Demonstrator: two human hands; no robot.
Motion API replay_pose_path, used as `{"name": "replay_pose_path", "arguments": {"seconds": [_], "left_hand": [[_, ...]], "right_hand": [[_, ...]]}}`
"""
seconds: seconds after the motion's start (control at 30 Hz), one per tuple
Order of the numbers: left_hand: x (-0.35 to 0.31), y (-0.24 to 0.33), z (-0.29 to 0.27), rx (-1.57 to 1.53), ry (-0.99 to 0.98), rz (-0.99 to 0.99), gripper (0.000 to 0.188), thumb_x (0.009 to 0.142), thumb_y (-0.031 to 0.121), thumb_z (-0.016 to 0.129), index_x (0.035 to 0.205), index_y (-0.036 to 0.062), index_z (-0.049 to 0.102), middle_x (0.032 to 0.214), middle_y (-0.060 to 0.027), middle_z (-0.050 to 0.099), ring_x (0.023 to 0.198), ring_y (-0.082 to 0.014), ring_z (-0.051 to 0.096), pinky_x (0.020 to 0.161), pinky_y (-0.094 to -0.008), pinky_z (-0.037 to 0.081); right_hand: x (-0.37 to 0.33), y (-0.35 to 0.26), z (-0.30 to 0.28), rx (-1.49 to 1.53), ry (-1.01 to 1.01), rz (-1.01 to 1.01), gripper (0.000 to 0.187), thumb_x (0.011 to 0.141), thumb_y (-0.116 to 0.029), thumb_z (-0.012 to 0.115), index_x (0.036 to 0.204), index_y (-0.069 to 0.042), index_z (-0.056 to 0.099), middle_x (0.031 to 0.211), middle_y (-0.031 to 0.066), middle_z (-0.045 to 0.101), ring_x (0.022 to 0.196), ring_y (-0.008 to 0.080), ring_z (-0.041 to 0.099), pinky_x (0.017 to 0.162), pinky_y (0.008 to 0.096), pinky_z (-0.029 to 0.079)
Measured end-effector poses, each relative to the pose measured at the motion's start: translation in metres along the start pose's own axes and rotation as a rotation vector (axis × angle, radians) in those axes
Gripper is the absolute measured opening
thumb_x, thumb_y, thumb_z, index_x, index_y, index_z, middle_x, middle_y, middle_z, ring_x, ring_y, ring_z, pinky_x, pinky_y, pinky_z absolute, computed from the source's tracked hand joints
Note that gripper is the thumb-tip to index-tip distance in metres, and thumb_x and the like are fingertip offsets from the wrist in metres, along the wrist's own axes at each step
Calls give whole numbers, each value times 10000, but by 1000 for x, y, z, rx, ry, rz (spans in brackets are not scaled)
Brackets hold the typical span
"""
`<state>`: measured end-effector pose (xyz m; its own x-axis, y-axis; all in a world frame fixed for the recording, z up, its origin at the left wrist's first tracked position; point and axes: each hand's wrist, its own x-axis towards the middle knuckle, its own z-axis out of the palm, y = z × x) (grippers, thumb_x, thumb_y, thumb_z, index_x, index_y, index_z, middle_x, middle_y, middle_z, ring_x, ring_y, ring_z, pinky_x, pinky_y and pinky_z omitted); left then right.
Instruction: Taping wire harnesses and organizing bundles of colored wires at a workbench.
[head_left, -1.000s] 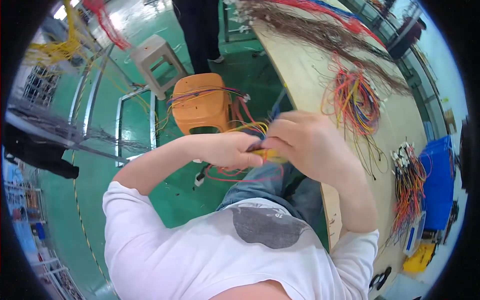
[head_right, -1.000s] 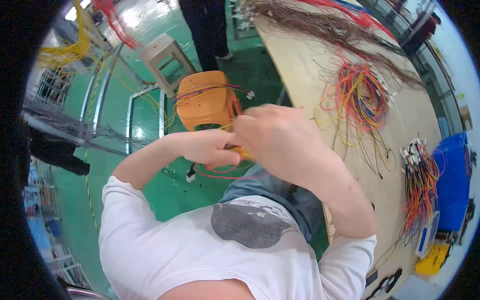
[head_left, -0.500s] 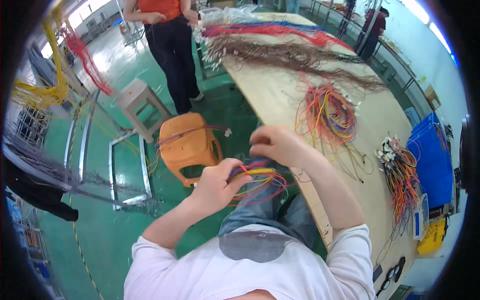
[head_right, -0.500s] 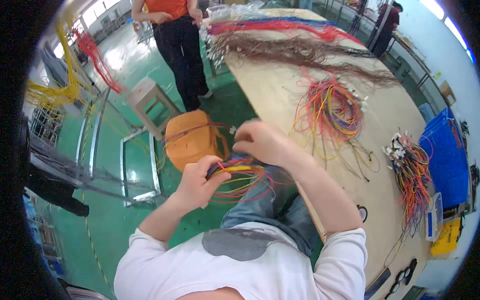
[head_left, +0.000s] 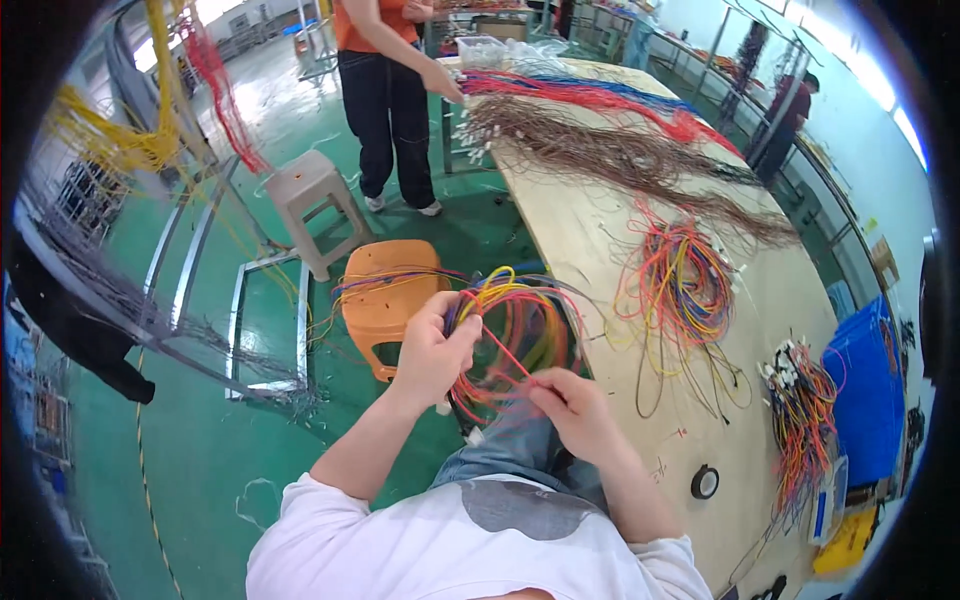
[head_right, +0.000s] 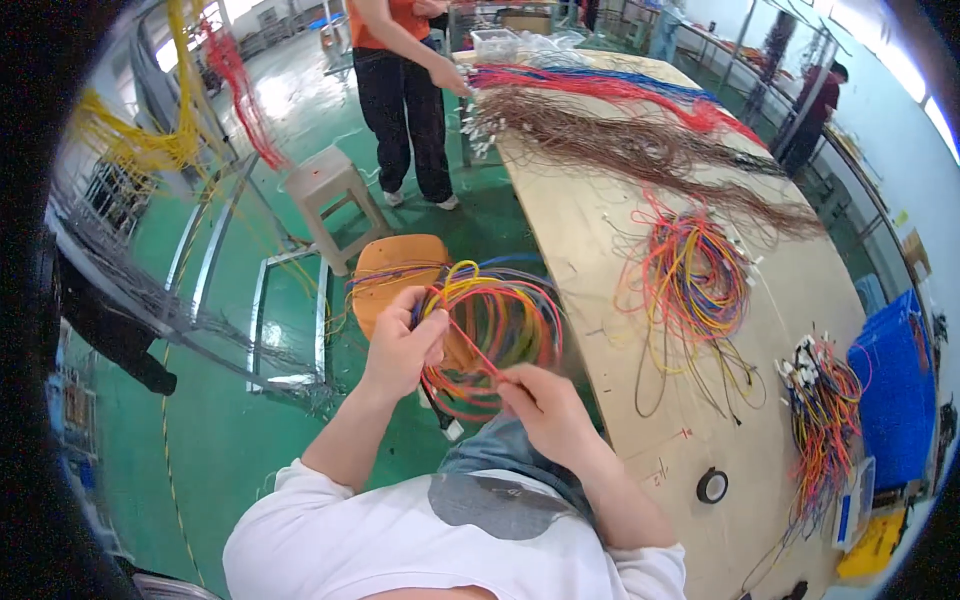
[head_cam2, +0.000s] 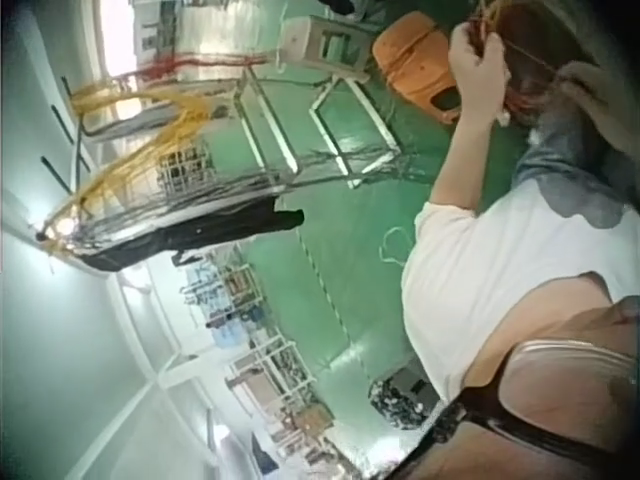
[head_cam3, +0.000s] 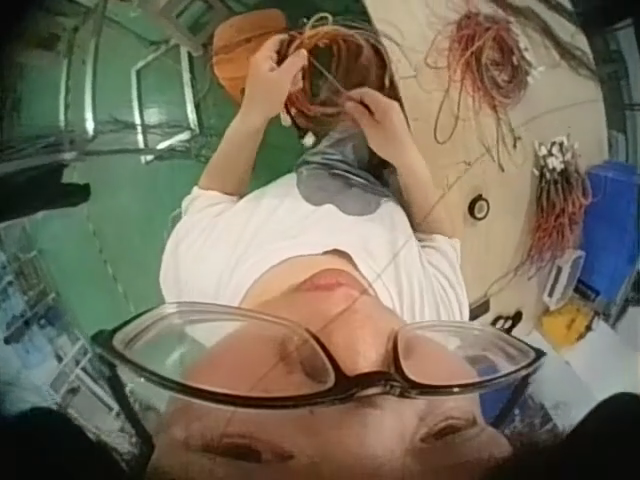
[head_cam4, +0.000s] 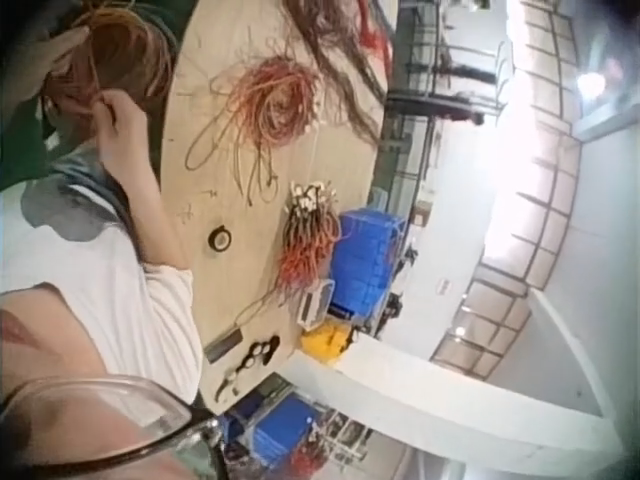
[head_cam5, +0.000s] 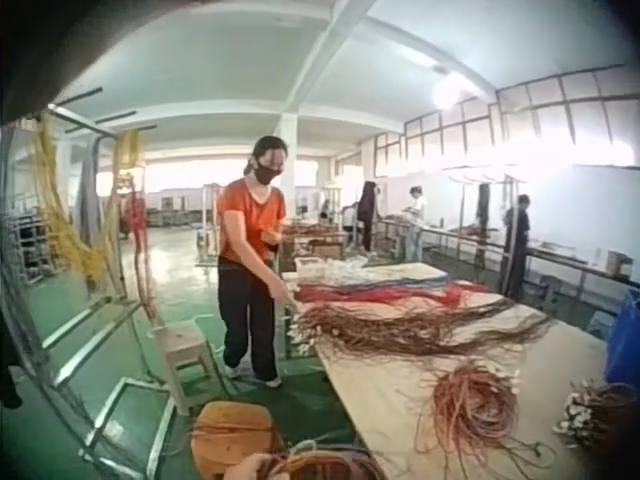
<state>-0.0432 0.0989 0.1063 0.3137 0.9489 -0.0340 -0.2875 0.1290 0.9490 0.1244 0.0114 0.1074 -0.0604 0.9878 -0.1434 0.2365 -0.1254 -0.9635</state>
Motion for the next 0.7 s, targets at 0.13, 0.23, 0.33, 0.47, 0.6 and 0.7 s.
{"name": "replay_pose_path", "arguments": {"seconds": [0.13,0.23,0.33,0.47,0.6,0.7], "left_hand": [[-2,-13,10,369,-12,103,201,770,57,552,941,-30,492,786,-47,539,711,-72,500,628,-208,408],[-5,-2,19,367,-95,170,173,785,55,550,926,-14,476,754,-38,561,668,-59,514,595,-191,420],[-11,4,24,378,-139,161,182,768,45,559,913,-22,472,760,-48,562,696,-75,529,630,-204,430],[-18,2,33,392,-117,220,251,747,40,583,941,-30,441,791,-100,567,739,-105,552,648,-235,439],[-27,-1,35,488,-70,309,285,749,46,575,966,-8,398,778,-135,562,704,-164,579,617,-267,448],[-26,-5,32,602,-95,395,294,743,39,567,978,6,394,778,-158,550,683,-247,586,596,-300,450]], "right_hand": [[-10,-28,1,-226,-21,-543,135,686,0,604,810,-5,552,1078,123,485,780,203,506,665,279,417],[2,-27,-3,-251,-127,-746,132,663,-31,637,770,-33,559,1030,91,536,817,233,519,701,310,426],[6,-26,-1,-103,-30,-697,145,633,-62,681,730,-40,575,796,55,582,723,180,547,660,277,437],[6,-21,13,246,283,-332,111,672,-17,663,725,-13,565,655,12,542,570,46,494,506,174,395],[8,-30,13,279,371,-246,85,695,-7,639,725,1,560,634,-4,537,569,36,481,509,165,389],[9,-33,10,255,341,-199,77,700,-11,633,729,4,563,610,-5,536,555,36,484,500,162,390]]}}
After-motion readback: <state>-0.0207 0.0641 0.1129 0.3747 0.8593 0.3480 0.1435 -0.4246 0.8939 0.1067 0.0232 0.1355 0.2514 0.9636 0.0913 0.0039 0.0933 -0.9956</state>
